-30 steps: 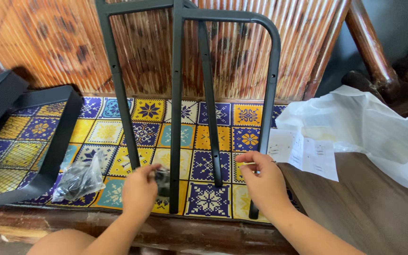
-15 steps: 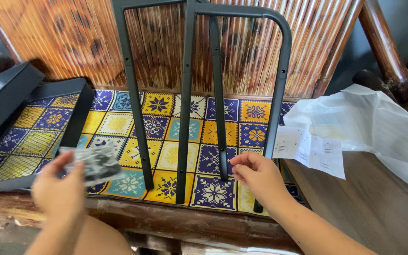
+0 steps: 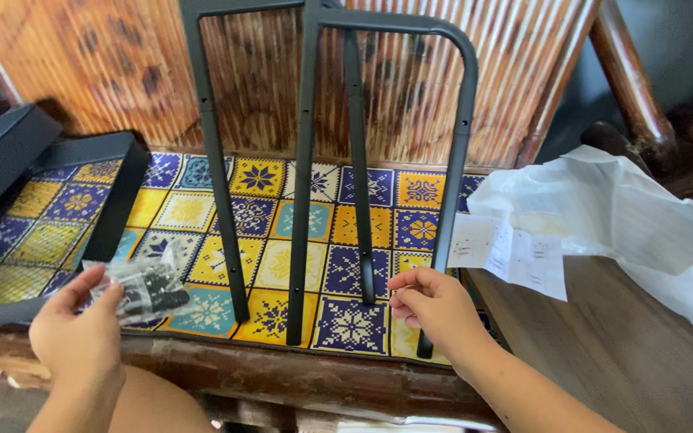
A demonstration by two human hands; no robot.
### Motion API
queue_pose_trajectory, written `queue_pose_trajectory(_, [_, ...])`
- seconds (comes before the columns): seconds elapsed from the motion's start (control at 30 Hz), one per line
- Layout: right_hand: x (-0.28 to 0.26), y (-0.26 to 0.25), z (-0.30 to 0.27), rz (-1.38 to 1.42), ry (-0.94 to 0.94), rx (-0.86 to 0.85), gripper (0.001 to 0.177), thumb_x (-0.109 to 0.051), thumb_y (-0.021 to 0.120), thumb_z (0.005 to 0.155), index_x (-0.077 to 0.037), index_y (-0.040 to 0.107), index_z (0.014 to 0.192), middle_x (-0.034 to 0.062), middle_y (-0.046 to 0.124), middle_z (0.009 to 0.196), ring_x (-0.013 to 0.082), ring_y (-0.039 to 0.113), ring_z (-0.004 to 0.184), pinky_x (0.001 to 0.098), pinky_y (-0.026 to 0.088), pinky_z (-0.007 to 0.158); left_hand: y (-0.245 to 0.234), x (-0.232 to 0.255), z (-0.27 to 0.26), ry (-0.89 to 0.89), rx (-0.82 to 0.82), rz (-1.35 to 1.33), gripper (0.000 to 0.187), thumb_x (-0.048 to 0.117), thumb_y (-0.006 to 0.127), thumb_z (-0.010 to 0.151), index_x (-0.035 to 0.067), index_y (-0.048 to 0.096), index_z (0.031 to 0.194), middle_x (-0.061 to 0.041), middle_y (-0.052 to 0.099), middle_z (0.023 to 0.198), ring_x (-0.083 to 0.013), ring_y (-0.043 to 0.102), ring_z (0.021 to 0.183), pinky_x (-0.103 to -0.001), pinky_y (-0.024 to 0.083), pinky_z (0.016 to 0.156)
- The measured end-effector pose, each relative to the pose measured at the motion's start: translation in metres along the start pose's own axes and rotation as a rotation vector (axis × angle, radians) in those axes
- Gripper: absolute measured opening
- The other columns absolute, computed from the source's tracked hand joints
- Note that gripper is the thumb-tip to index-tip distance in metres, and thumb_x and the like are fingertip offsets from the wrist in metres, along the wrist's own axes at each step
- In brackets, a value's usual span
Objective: The person assembles a metal shelving unit by connecting two side frames and inserting a wire mesh shelf. They handle the metal frame parts, a plastic bag of screws, and an instruction sheet, then place the shelf into the frame.
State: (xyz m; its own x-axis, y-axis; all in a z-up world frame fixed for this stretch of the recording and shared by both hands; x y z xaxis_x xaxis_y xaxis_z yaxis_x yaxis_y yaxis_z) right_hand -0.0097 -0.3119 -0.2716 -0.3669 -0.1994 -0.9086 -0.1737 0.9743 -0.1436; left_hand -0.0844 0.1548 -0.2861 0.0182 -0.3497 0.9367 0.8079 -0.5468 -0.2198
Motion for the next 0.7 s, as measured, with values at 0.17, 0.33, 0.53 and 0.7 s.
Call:
queue_pose_trajectory(0.17, [0.006, -0.003, 0.001, 0.085, -0.026, -0.023, 0.019, -0.009, 0.062, 0.092, -0.003, 0.073, 0.106, 0.0043, 0.072, 0.086, 0.0110, 0.065, 0.077, 0.0250, 0.051, 0.067, 0.010, 0.005, -0.014, -0.036, -0.024, -0.027, 0.040, 0.005, 0.079, 0.088, 0.001, 0.073, 0.127, -0.006, 0.068, 0.111, -0.0126, 0.060, 0.096, -0.025, 0.047, 0.084])
queue_pose_trajectory(0.33, [0.009, -0.004, 0.000, 0.082, 0.006, 0.001, 0.019, -0.010, 0.062, 0.091, -0.004, 0.073, 0.106, 0.0038, 0.072, 0.085, 0.0110, 0.066, 0.076, 0.0244, 0.053, 0.067, 0.012, 0.015, -0.021, -0.021, -0.019, 0.033, 0.039, 0.004, 0.078, 0.089, -0.001, 0.073, 0.127, -0.010, 0.071, 0.116, -0.0143, 0.064, 0.102, -0.026, 0.048, 0.089])
queue_pose_trajectory(0.53, [0.006, -0.005, -0.007, 0.090, 0.023, 0.012, 0.019, -0.010, 0.061, 0.092, -0.004, 0.073, 0.106, 0.0042, 0.073, 0.086, 0.0112, 0.066, 0.076, 0.0249, 0.053, 0.068, 0.015, 0.014, -0.020, -0.055, -0.057, -0.069, 0.041, 0.003, 0.075, 0.089, -0.002, 0.070, 0.129, -0.009, 0.070, 0.117, -0.0128, 0.064, 0.100, -0.024, 0.049, 0.087])
queue_pose_trajectory(0.7, [0.007, -0.006, -0.011, 0.061, 0.070, 0.038, 0.019, -0.011, 0.062, 0.091, -0.005, 0.073, 0.106, 0.0040, 0.074, 0.087, 0.0110, 0.068, 0.078, 0.0250, 0.054, 0.070, 0.014, 0.001, -0.017, -0.068, -0.054, -0.053, 0.040, 0.002, 0.072, 0.092, -0.001, 0.071, 0.131, -0.010, 0.070, 0.116, -0.0135, 0.064, 0.098, -0.024, 0.049, 0.084])
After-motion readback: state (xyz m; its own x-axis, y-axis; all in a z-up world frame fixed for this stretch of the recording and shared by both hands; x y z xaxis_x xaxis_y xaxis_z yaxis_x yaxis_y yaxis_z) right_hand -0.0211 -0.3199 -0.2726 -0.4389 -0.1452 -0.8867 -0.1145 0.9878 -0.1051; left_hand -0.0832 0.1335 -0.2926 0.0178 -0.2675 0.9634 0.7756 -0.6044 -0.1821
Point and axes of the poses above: each hand's wrist, its own z-axis towards the middle knuckle, its own y-axis out of the palm, x = y × z, the point moved 4 cm from there along z, towards the middle knuckle
